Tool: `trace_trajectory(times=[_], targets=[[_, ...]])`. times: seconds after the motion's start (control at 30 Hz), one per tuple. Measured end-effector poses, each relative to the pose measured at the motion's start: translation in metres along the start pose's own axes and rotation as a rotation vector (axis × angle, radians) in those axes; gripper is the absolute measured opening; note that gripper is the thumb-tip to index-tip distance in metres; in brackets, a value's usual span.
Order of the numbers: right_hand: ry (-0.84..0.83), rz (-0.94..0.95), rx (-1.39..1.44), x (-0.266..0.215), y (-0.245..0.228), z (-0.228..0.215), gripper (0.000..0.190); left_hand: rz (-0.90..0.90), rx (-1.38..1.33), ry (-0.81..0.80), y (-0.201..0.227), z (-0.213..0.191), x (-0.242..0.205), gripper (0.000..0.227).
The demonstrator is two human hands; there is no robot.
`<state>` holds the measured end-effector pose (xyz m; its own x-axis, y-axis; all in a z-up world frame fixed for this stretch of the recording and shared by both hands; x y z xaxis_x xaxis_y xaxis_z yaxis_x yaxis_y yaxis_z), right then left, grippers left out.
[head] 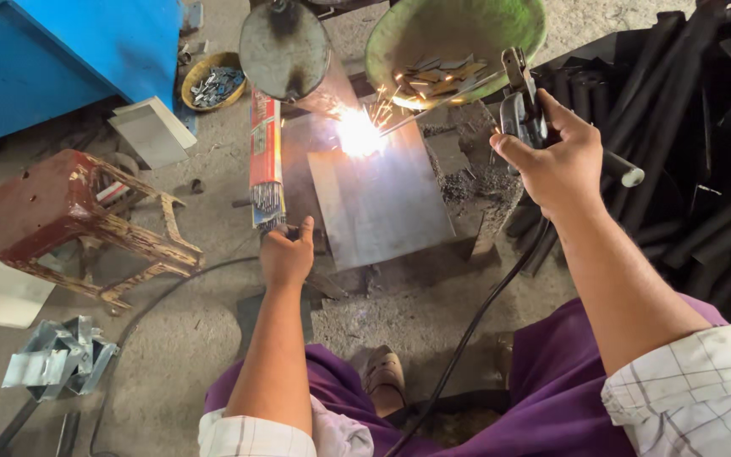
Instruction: The person welds a metal pipe to a flat metal sheet using a welding electrode holder. They position the pipe on the sheet, strike an arc, and move the electrode along the joint to fuse the metal pieces together.
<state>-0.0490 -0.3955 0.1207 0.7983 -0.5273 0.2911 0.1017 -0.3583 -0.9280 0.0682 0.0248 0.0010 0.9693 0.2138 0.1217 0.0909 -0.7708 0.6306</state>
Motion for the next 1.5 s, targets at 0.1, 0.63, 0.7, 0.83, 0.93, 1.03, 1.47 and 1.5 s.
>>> trace_trajectory(times=[0.1, 0.63, 0.7, 0.83, 0.93, 1.03, 1.47, 1.5], targets=[[-0.001, -0.036, -0.027, 0.0, -0.001, 0.0, 0.064, 0.031, 0.072, 0.055, 0.005, -0.005, 0.0, 0.046], [0.005, -0.017, -0.027, 0.001, 0.001, -0.002, 0.07, 0.023, 0.171, 0.058, 0.002, -0.003, -0.001, 0.058], [0.012, -0.063, -0.057, 0.002, -0.001, -0.004, 0.07, -0.017, 0.079, 0.004, 0.001, 0.002, -0.003, 0.052], [-0.003, -0.068, 0.009, 0.001, 0.001, -0.001, 0.065, 0.11, 0.216, 0.124, 0.012, -0.006, -0.004, 0.065], [-0.003, -0.09, 0.029, 0.002, 0.002, 0.001, 0.063, 0.028, 0.034, 0.031, 0.009, 0.003, -0.005, 0.051], [-0.002, -0.127, 0.061, 0.003, 0.002, 0.001, 0.062, -0.006, 0.249, 0.045, 0.009, 0.004, -0.002, 0.065], [-0.008, -0.03, 0.138, 0.001, -0.006, 0.004, 0.062, 0.082, 0.058, 0.018, 0.026, -0.005, -0.012, 0.037], [-0.013, -0.008, 0.163, 0.001, -0.006, 0.005, 0.062, 0.082, 0.073, 0.029, 0.026, -0.005, -0.012, 0.037]])
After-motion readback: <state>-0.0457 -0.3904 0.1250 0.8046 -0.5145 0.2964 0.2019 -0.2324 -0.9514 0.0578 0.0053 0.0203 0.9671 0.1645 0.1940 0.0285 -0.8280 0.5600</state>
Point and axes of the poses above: each hand's wrist, its own x-axis towards the middle knuckle, its own z-axis out of the palm, y = z × x, the point moved 6 cm from there along x, towards the middle knuckle, and after that the axes turned 1 degree about -z, right-handed, at the moved point
